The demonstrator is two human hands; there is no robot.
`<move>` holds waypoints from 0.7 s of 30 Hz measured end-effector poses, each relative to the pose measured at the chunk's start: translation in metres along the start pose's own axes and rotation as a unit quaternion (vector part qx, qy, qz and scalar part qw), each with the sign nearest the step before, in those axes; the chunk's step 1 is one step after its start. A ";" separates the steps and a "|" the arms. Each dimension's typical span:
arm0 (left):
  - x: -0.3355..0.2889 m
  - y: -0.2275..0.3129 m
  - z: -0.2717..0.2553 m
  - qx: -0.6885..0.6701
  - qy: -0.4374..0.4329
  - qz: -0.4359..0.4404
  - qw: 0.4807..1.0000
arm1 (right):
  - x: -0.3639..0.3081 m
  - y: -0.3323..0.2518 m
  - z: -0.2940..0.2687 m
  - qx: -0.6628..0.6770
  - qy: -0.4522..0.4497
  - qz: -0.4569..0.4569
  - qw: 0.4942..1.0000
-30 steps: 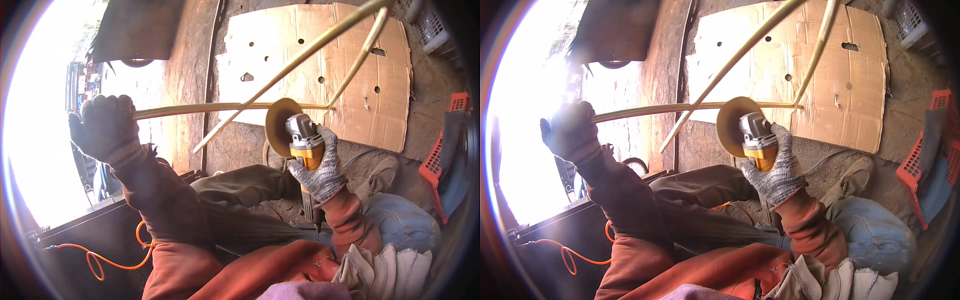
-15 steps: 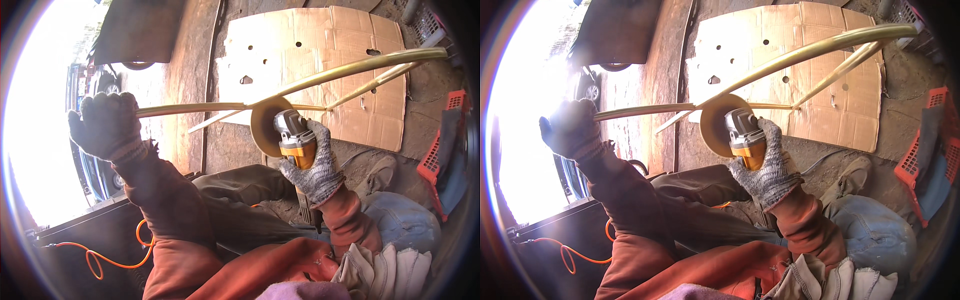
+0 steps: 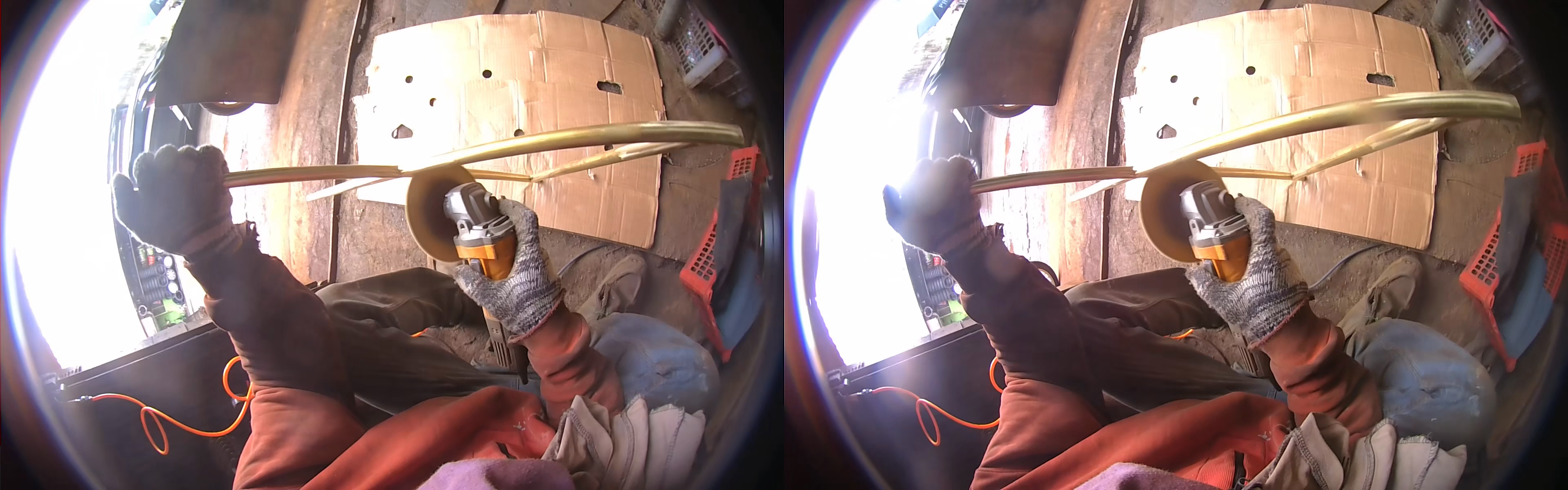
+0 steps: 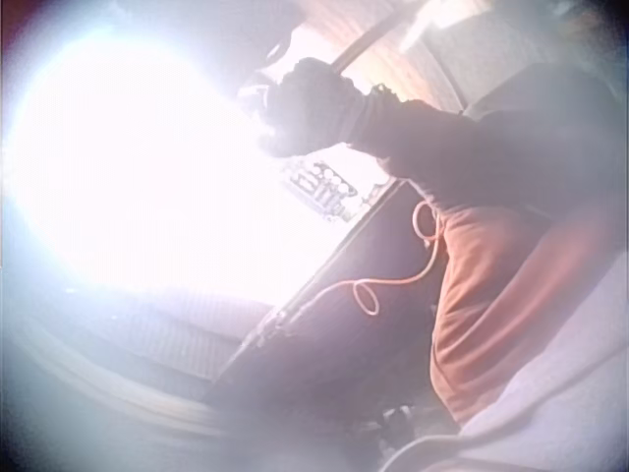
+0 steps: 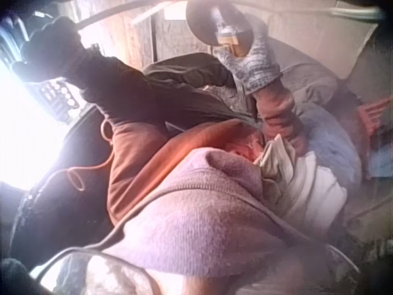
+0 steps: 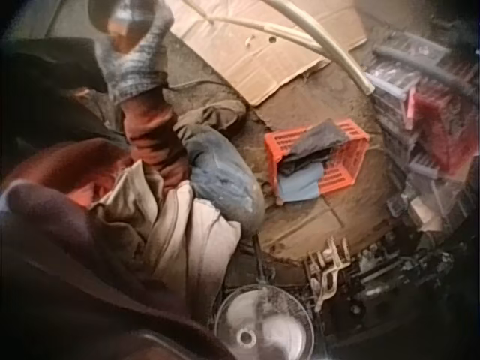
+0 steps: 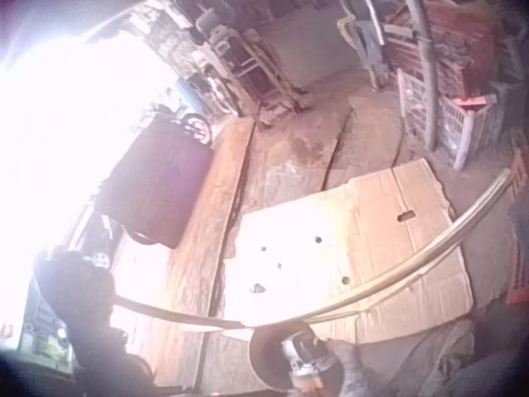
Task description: The person uses an angle grinder to smooth the joints and surfaces of a gold-colored metal tubing structure.
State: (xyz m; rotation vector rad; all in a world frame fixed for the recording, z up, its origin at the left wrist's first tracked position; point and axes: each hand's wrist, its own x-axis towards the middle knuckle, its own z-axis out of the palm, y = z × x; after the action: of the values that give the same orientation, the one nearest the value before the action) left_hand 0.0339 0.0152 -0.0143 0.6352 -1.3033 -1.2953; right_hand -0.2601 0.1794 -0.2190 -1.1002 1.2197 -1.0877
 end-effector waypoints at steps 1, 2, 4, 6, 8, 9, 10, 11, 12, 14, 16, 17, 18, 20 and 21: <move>0.000 0.001 -0.003 0.071 0.037 0.021 0.997 | 0.000 0.002 0.001 0.019 0.006 -0.005 1.000; 0.000 0.001 -0.006 0.141 0.074 0.041 0.986 | 0.000 0.004 0.003 0.040 0.019 -0.001 0.999; -0.002 0.002 -0.004 0.173 0.107 0.043 0.978 | 0.001 0.011 0.001 0.043 0.022 0.004 0.999; 0.000 0.007 0.000 0.094 0.092 0.010 0.991 | 0.003 0.014 0.003 0.050 0.026 0.022 0.998; -0.001 0.013 -0.009 -0.011 0.070 -0.016 0.997 | 0.005 0.021 0.007 0.057 0.030 -0.005 0.998; -0.003 0.014 -0.011 -0.033 0.066 -0.021 0.997 | 0.006 0.027 0.010 0.060 0.032 -0.020 0.998; -0.003 0.012 -0.013 -0.058 0.062 -0.028 0.996 | 0.006 0.039 0.013 0.107 0.039 -0.007 0.993; -0.004 0.010 -0.013 -0.047 0.067 -0.028 0.996 | 0.005 0.044 0.012 0.126 0.050 0.018 0.991; -0.005 0.011 -0.014 -0.038 0.067 -0.027 0.997 | 0.005 0.047 0.013 0.148 0.058 0.042 0.986; -0.004 0.013 -0.014 -0.024 0.058 -0.025 0.998 | 0.006 0.048 0.009 0.130 0.065 0.073 0.987; -0.005 0.013 -0.016 -0.028 0.061 -0.028 0.997 | 0.002 0.042 0.010 0.104 0.047 0.040 0.993; -0.005 0.014 -0.017 -0.038 0.068 -0.029 0.997 | 0.001 0.037 0.012 0.092 0.038 0.023 0.995; -0.003 0.009 -0.016 -0.038 0.063 -0.032 0.997 | 0.000 0.031 0.012 0.089 0.030 -0.018 0.995; -0.004 0.010 -0.011 -0.007 0.049 -0.032 0.998 | 0.000 0.015 0.015 0.059 0.033 -0.035 0.997; -0.003 0.010 -0.005 0.013 0.033 -0.029 0.999 | 0.000 0.011 0.014 0.066 0.036 -0.041 0.996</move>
State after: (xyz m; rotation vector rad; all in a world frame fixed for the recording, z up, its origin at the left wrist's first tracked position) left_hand 0.0427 0.0187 -0.0071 0.7330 -1.2561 -1.2959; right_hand -0.2454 0.1816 -0.2297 -1.0244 1.1507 -1.2615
